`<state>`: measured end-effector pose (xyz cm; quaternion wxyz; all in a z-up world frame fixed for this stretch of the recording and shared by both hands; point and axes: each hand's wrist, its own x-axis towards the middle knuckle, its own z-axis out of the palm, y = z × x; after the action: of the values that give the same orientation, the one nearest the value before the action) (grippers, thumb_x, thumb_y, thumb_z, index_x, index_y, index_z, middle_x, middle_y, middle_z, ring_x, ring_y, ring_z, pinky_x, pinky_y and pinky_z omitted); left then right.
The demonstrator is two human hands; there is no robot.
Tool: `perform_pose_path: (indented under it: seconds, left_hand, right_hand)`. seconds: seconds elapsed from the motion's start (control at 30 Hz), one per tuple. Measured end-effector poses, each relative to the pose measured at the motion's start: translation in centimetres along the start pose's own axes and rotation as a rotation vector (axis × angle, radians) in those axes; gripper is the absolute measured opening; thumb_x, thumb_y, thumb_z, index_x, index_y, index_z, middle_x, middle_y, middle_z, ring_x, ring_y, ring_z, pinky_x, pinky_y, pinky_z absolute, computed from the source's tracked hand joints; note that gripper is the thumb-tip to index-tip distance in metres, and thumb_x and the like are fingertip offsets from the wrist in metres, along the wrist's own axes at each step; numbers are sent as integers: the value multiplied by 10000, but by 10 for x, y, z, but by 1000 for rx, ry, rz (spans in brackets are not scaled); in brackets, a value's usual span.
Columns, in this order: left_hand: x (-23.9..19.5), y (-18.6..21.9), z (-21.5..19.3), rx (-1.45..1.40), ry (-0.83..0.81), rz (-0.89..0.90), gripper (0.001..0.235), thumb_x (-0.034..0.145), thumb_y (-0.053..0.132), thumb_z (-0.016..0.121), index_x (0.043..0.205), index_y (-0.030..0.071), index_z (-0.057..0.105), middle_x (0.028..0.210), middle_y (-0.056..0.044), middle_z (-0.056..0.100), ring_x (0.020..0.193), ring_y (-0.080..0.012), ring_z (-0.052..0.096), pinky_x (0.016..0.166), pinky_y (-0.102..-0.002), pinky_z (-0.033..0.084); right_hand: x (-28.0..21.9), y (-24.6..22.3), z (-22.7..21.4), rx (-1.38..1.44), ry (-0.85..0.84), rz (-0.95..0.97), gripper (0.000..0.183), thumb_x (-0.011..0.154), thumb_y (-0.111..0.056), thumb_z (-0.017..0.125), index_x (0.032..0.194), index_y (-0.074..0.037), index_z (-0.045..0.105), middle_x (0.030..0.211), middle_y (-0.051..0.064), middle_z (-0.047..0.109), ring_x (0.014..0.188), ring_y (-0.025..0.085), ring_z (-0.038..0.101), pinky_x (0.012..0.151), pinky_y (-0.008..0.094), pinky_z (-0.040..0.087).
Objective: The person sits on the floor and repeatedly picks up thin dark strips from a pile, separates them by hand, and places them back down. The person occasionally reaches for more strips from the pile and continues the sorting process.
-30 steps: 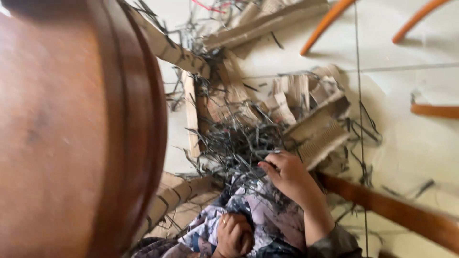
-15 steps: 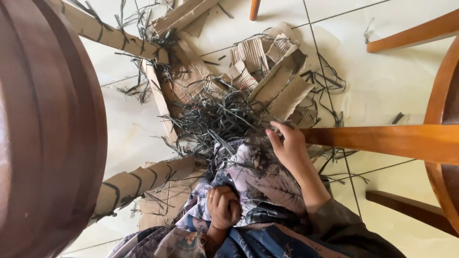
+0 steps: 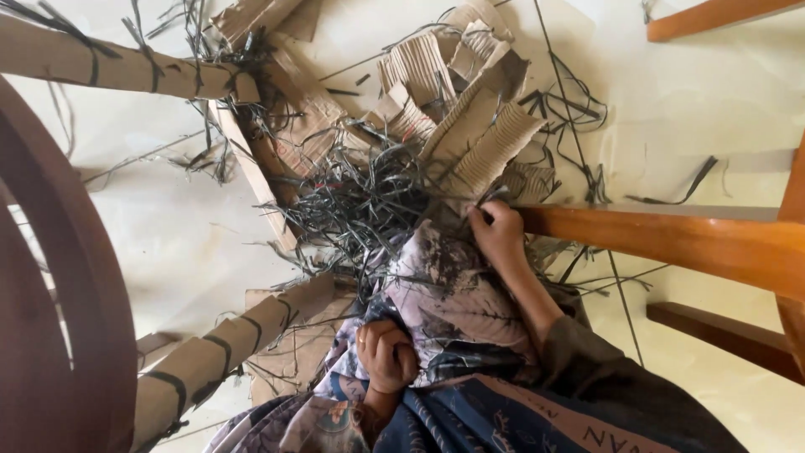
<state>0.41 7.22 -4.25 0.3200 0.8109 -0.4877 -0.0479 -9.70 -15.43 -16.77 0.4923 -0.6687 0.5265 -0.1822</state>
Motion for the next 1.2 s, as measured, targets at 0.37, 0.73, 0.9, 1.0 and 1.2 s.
perform_pose_path:
  seconds: [0.37, 0.73, 0.9, 1.0, 1.2]
  left_hand:
    - [-9, 18, -11, -11, 37, 33, 133, 708, 22, 558, 799, 117, 577, 935, -59, 632, 802, -240, 545, 825, -359, 440]
    - [-15, 44, -92, -950, 336, -202, 487, 1063, 470, 505, 1314, 56, 556, 1288, -98, 634, 1268, -164, 520, 1103, -395, 377]
    - [-33, 26, -143, -981, 46, -328, 1308, 716, 204, 919, 1632, 140, -13, 1558, -276, 349, 1403, -400, 424, 1076, -628, 419]
    - [-56, 13, -158, -969, 162, -376, 1051, 883, 146, 781, 1644, 115, 56, 1508, -277, 423, 1331, -398, 516, 1036, -547, 497]
    - [-92, -26, -171, -846, 171, -344, 489, 1079, 322, 457, 1500, 79, 515, 1458, -205, 546, 1374, -321, 488, 1155, -519, 364]
  right_hand:
    - [-44, -124, -70, 388, 147, -308, 141, 961, -142, 752, 938, -12, 702, 752, 21, 667, 583, 73, 464, 567, 201, 348]
    - [-167, -238, -73, 185, 77, -1376, 220, 900, 21, 685, 707, -85, 690, 704, 71, 595, 560, 231, 606, 530, 338, 542]
    - [-216, -181, 15, -49, 66, -1485, 274, 834, 28, 724, 607, -78, 612, 567, 59, 489, 443, 249, 509, 404, 382, 425]
    - [-242, -228, 27, -72, 4, -1467, 241, 970, 0, 625, 739, -31, 685, 765, 97, 648, 663, 277, 643, 593, 369, 536]
    - [-277, -205, 69, -75, -150, -1350, 299, 850, -292, 831, 943, -27, 728, 861, 91, 641, 789, 266, 677, 636, 360, 561]
